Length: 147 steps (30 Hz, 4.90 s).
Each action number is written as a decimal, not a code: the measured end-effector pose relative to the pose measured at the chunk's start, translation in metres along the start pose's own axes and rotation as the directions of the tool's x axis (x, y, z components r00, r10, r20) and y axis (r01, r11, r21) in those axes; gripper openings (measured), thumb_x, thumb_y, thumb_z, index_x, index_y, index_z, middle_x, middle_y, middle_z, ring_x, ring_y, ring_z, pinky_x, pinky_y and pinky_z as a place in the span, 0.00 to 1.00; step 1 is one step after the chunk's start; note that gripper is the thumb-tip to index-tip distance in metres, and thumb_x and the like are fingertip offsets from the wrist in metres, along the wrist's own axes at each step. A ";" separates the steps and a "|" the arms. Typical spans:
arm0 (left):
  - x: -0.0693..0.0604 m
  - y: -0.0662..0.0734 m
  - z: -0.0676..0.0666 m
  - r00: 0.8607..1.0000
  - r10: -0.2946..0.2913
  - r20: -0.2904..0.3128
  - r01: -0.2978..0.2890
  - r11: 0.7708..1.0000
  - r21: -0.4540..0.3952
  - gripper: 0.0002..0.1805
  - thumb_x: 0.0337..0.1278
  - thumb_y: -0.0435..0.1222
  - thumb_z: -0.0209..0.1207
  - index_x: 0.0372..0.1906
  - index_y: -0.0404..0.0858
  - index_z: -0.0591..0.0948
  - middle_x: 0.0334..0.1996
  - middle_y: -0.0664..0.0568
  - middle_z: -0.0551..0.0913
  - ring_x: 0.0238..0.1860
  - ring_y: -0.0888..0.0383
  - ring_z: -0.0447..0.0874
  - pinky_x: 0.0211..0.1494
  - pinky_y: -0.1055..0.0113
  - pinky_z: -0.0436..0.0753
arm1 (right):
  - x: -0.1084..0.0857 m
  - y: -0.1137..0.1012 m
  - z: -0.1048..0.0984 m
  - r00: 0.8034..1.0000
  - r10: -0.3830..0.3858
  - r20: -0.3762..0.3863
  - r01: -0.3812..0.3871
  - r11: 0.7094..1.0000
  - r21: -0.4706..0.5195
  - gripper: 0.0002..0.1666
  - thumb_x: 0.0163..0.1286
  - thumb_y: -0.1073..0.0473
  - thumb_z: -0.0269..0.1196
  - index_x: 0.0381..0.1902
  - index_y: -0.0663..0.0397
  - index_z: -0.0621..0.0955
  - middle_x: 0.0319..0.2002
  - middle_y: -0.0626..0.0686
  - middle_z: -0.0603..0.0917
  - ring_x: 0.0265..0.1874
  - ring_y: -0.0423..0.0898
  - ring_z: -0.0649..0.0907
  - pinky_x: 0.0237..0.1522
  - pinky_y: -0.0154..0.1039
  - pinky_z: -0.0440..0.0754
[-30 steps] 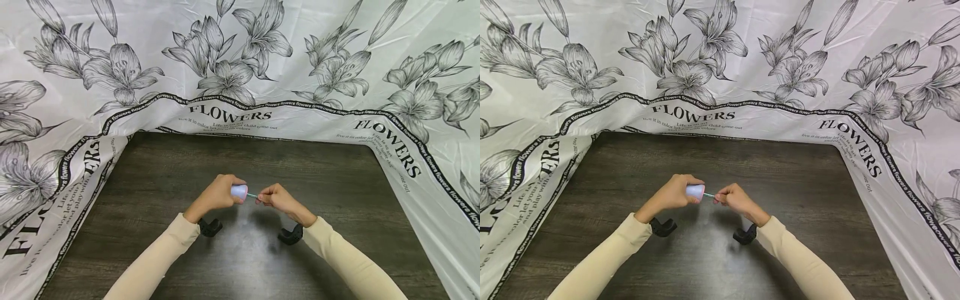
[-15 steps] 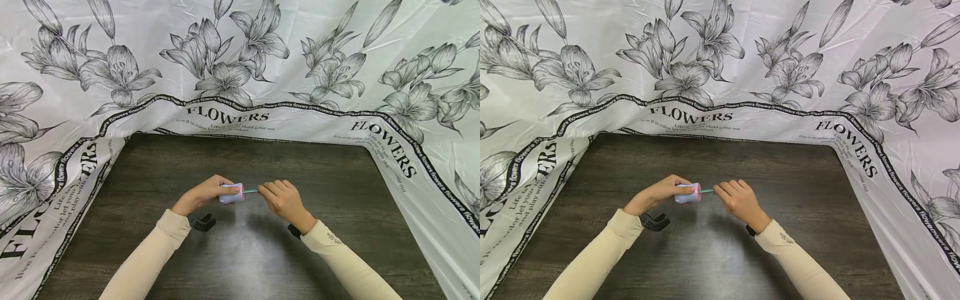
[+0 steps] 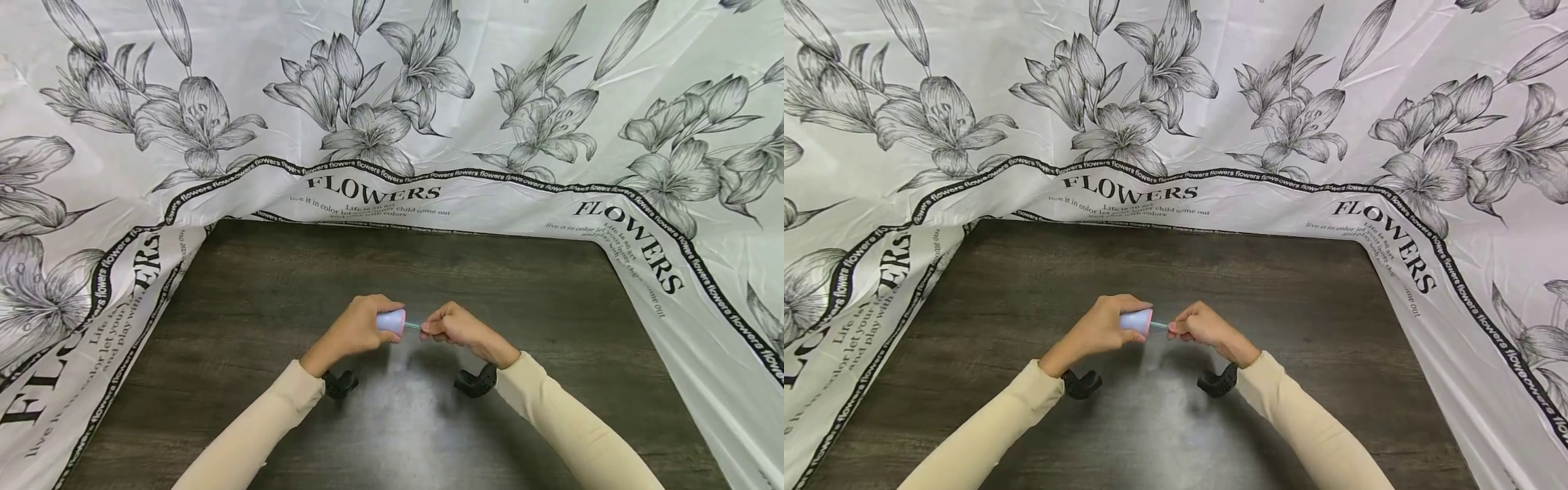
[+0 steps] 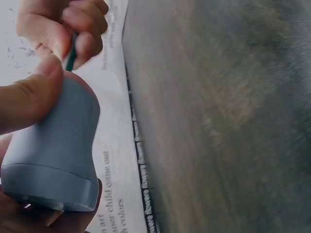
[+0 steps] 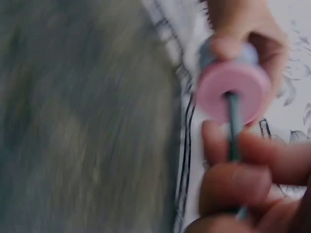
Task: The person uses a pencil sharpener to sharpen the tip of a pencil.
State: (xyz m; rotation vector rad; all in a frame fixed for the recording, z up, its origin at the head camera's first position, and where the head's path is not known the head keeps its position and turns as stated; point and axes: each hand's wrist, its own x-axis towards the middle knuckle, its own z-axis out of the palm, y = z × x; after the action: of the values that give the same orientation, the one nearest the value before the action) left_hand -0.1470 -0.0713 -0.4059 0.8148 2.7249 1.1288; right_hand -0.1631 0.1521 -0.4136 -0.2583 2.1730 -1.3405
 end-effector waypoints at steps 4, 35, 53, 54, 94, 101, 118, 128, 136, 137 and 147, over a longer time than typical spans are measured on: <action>0.003 -0.003 -0.003 0.999 -0.030 -0.024 0.030 0.999 -0.015 0.28 0.42 0.38 0.74 0.54 0.36 0.81 0.45 0.46 0.84 0.35 0.55 0.80 0.33 0.67 0.78 | 0.001 0.003 -0.001 0.969 -0.245 -0.042 0.229 0.946 -0.229 0.12 0.69 0.59 0.59 0.40 0.63 0.84 0.16 0.44 0.75 0.11 0.37 0.64 0.17 0.31 0.63; 0.000 -0.013 -0.009 0.999 -0.020 0.033 0.021 0.999 -0.030 0.30 0.42 0.42 0.74 0.54 0.36 0.81 0.46 0.45 0.84 0.35 0.57 0.80 0.34 0.68 0.79 | -0.001 0.003 0.000 0.967 -0.255 -0.011 0.245 0.942 -0.230 0.12 0.69 0.59 0.60 0.40 0.64 0.83 0.16 0.46 0.74 0.12 0.37 0.61 0.18 0.31 0.61; 0.008 -0.032 -0.034 0.942 -0.108 0.318 0.269 0.808 -0.524 0.21 0.58 0.39 0.64 0.49 0.27 0.81 0.35 0.47 0.84 0.32 0.58 0.77 0.35 0.65 0.78 | 0.008 0.022 0.009 0.156 -0.984 0.082 0.265 -0.038 -0.964 0.15 0.75 0.56 0.52 0.35 0.53 0.83 0.24 0.46 0.79 0.18 0.41 0.74 0.20 0.32 0.67; 0.009 -0.030 -0.033 0.951 -0.112 0.289 0.249 0.831 -0.497 0.21 0.57 0.38 0.64 0.50 0.27 0.81 0.36 0.45 0.84 0.31 0.59 0.77 0.34 0.66 0.78 | 0.008 0.022 0.009 0.185 -0.981 0.065 0.278 -0.011 -0.961 0.15 0.75 0.56 0.52 0.34 0.53 0.84 0.22 0.46 0.78 0.16 0.40 0.73 0.18 0.31 0.67; 0.015 -0.018 -0.014 0.980 -0.102 0.169 0.145 0.952 -0.270 0.23 0.53 0.36 0.67 0.53 0.28 0.80 0.42 0.40 0.84 0.33 0.58 0.79 0.34 0.67 0.79 | 0.002 0.013 0.002 0.890 -0.448 -0.083 0.377 0.827 -0.418 0.10 0.68 0.59 0.60 0.31 0.55 0.87 0.21 0.47 0.79 0.14 0.36 0.65 0.19 0.29 0.62; 0.014 -0.015 -0.006 0.992 -0.076 0.099 0.086 0.991 -0.100 0.26 0.49 0.38 0.70 0.55 0.33 0.80 0.44 0.42 0.83 0.33 0.56 0.79 0.33 0.68 0.78 | 0.004 0.011 -0.007 0.974 -0.223 -0.046 0.202 0.939 -0.280 0.11 0.70 0.57 0.58 0.38 0.57 0.85 0.30 0.50 0.86 0.22 0.38 0.74 0.28 0.35 0.73; 0.016 -0.031 -0.024 0.907 -0.172 0.384 0.390 0.685 -0.615 0.22 0.65 0.38 0.57 0.52 0.21 0.77 0.33 0.48 0.82 0.30 0.59 0.79 0.33 0.68 0.78 | 0.015 0.026 0.010 0.179 -0.983 0.045 0.264 0.004 -0.964 0.11 0.71 0.57 0.57 0.32 0.53 0.84 0.21 0.45 0.79 0.16 0.39 0.72 0.18 0.30 0.64; 0.013 -0.014 -0.001 0.994 -0.073 0.086 0.082 0.992 -0.100 0.26 0.46 0.36 0.71 0.54 0.35 0.81 0.46 0.42 0.83 0.35 0.55 0.80 0.34 0.68 0.78 | 0.008 0.016 0.000 0.989 -0.145 -0.010 0.144 0.986 -0.087 0.15 0.70 0.61 0.57 0.34 0.68 0.85 0.18 0.44 0.75 0.15 0.39 0.57 0.24 0.34 0.60; 0.016 -0.026 -0.009 0.975 -0.172 0.144 0.205 0.943 -0.261 0.23 0.54 0.42 0.66 0.53 0.33 0.81 0.40 0.42 0.84 0.31 0.58 0.79 0.34 0.63 0.80 | 0.006 0.022 0.004 0.713 -0.690 -0.126 0.435 0.576 -0.692 0.11 0.60 0.59 0.68 0.39 0.54 0.81 0.29 0.49 0.84 0.17 0.35 0.73 0.19 0.30 0.69; 0.016 -0.028 -0.011 0.968 -0.181 0.176 0.230 0.920 -0.319 0.24 0.56 0.43 0.65 0.53 0.32 0.81 0.39 0.42 0.84 0.31 0.58 0.79 0.34 0.63 0.80 | 0.006 0.023 0.006 0.622 -0.775 -0.115 0.438 0.466 -0.769 0.09 0.62 0.58 0.67 0.39 0.54 0.81 0.31 0.48 0.84 0.19 0.36 0.75 0.21 0.31 0.71; 0.016 -0.034 -0.018 0.865 -0.163 0.474 0.477 0.558 -0.679 0.22 0.66 0.38 0.55 0.51 0.19 0.76 0.31 0.49 0.82 0.28 0.59 0.79 0.33 0.69 0.78 | 0.017 0.032 0.009 0.078 -0.993 0.090 0.234 -0.069 -0.970 0.12 0.71 0.56 0.57 0.33 0.52 0.85 0.26 0.45 0.84 0.20 0.41 0.77 0.21 0.33 0.66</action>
State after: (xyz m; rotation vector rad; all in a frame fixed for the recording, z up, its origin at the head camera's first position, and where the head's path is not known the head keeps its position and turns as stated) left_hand -0.1802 -0.0945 -0.4137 0.2923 1.6627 1.6510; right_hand -0.1678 0.1533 -0.4500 -2.0919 3.5706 -0.3978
